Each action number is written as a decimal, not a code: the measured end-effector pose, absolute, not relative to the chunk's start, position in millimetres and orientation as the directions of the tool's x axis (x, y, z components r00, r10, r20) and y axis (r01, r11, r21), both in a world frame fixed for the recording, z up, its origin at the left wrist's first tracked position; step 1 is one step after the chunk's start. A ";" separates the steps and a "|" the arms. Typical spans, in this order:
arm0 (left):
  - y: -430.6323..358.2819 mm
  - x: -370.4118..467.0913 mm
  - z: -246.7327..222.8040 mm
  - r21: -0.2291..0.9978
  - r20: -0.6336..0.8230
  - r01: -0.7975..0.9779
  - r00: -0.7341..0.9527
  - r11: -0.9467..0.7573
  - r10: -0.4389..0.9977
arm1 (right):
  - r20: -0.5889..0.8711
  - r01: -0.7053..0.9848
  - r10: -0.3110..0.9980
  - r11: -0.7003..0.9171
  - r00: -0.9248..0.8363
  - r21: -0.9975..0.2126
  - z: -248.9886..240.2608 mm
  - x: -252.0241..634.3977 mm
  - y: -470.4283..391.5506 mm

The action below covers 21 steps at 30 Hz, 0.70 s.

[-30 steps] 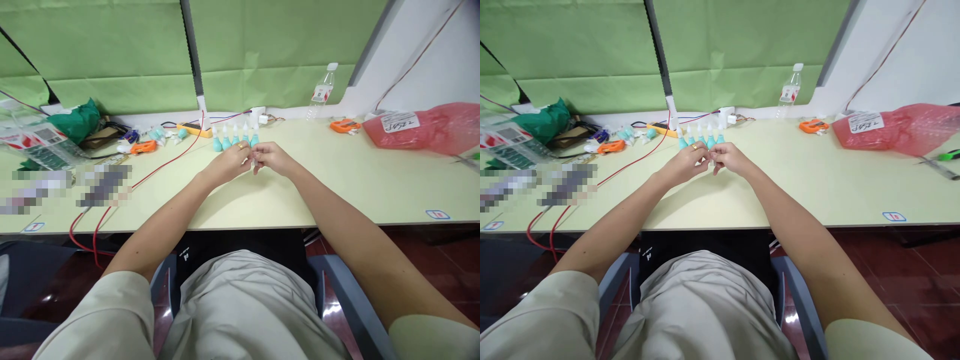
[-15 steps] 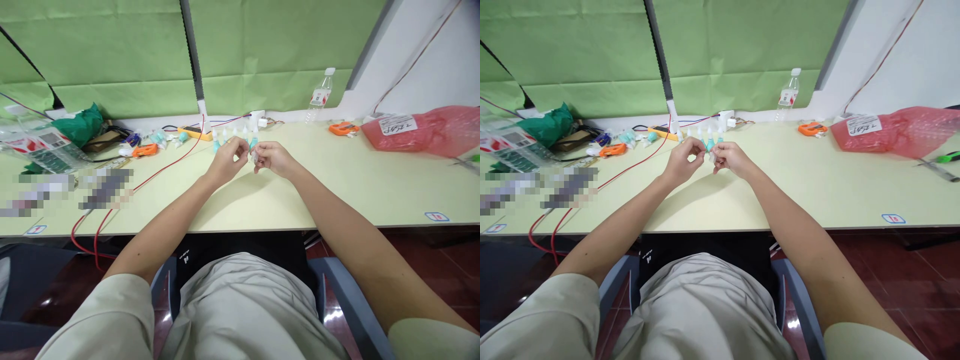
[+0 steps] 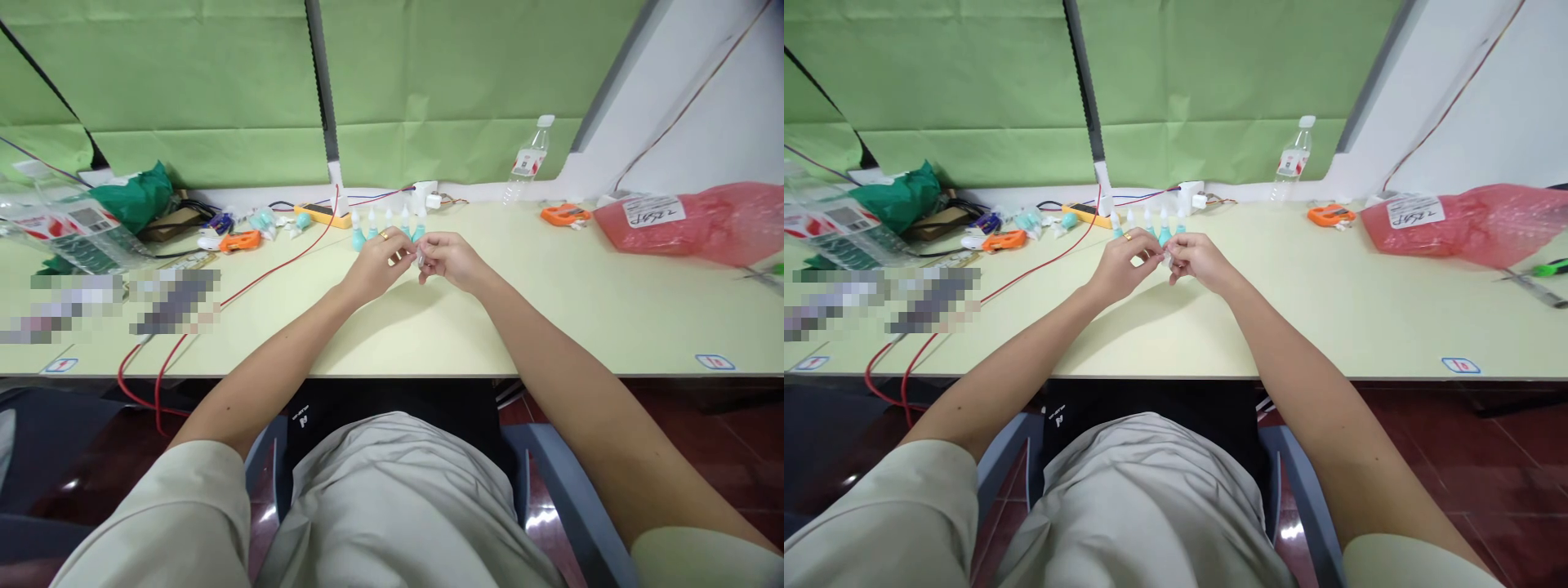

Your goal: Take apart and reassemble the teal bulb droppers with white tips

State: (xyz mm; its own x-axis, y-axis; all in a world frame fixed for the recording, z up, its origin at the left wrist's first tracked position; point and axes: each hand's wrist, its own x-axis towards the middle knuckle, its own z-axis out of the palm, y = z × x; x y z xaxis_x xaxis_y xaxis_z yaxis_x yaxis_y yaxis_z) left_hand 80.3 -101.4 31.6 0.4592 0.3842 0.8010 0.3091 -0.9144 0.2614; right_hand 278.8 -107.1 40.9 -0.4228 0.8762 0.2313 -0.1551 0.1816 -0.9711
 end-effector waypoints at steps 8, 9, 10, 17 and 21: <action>-105.4 82.2 32.6 0.317 0.782 0.314 0.448 -0.895 0.434 | 0.241 -0.063 0.869 0.238 -0.432 -0.969 37.7 276.7 -104.6; -105.7 82.7 32.6 0.317 0.785 0.325 0.438 -0.891 0.439 | 0.244 -0.055 0.872 0.245 -0.425 -0.968 37.5 276.2 -104.5; -105.9 83.1 32.5 0.315 0.788 0.337 0.428 -0.887 0.443 | 0.249 -0.050 0.875 0.251 -0.416 -0.967 37.4 275.7 -104.6; -105.0 83.3 29.1 0.316 0.792 0.382 0.398 -0.868 0.463 | 0.253 -0.075 0.874 0.244 -0.415 -0.967 38.9 273.6 -107.6; -105.1 84.3 30.0 0.300 0.821 0.382 0.363 -0.874 0.441 | 0.239 -0.026 0.884 0.250 -0.402 -0.968 39.3 271.5 -109.2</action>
State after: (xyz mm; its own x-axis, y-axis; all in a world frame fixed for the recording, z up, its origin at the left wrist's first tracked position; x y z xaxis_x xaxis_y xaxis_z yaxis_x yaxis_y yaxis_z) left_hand 84.3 -105.1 30.0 0.3627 0.4406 0.8212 0.3817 -0.8741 0.3004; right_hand 271.5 -109.2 39.3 -0.4022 0.8838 0.2390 -0.0260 0.2499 -0.9679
